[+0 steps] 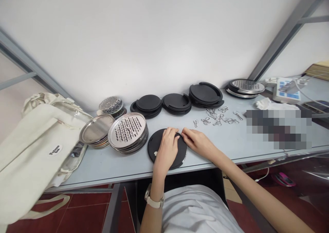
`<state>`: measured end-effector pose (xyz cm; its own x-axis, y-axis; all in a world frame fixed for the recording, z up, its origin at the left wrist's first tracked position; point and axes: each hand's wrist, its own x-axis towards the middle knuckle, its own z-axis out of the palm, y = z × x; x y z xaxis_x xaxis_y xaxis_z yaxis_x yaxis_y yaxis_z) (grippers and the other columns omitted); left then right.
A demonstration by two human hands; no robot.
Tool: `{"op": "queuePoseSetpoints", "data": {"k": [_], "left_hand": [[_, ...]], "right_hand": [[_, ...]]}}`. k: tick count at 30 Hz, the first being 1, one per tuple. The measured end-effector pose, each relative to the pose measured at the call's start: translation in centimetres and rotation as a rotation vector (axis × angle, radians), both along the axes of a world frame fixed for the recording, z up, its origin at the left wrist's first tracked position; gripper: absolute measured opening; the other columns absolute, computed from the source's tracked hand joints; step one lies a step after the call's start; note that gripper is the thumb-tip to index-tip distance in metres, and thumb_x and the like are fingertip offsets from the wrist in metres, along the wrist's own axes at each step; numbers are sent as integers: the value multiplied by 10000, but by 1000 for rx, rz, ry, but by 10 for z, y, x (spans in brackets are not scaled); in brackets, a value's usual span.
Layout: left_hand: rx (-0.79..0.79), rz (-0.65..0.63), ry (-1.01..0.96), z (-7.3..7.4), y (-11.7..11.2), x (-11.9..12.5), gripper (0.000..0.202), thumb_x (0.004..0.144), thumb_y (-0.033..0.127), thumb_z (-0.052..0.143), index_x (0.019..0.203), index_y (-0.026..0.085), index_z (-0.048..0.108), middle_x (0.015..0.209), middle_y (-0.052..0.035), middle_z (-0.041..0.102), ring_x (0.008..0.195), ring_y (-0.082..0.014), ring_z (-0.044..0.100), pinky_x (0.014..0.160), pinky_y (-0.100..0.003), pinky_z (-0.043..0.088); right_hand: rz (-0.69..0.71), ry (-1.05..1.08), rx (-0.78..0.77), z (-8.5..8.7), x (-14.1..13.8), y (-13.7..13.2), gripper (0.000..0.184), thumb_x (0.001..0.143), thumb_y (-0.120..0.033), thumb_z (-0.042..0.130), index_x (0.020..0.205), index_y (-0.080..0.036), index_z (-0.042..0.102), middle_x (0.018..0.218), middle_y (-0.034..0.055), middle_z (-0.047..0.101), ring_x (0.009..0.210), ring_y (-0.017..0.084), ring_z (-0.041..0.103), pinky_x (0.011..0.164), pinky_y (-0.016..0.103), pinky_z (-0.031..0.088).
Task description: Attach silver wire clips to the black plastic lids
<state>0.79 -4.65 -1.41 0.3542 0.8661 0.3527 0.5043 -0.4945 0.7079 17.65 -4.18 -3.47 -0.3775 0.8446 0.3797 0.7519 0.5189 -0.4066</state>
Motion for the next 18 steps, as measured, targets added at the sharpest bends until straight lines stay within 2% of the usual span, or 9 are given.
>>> {"op": "queuePoseSetpoints", "data": {"k": [18], "left_hand": [[9, -12, -2, 0, -1, 0, 200, 930, 85, 400, 1034, 205, 521, 1032, -62, 553, 1001, -217, 515, 910, -386, 436]], "right_hand": [[-3, -44, 76, 1, -2, -1, 165, 967, -218, 372, 815, -210, 435, 645, -1, 521, 562, 158, 483, 554, 254, 329]]}}
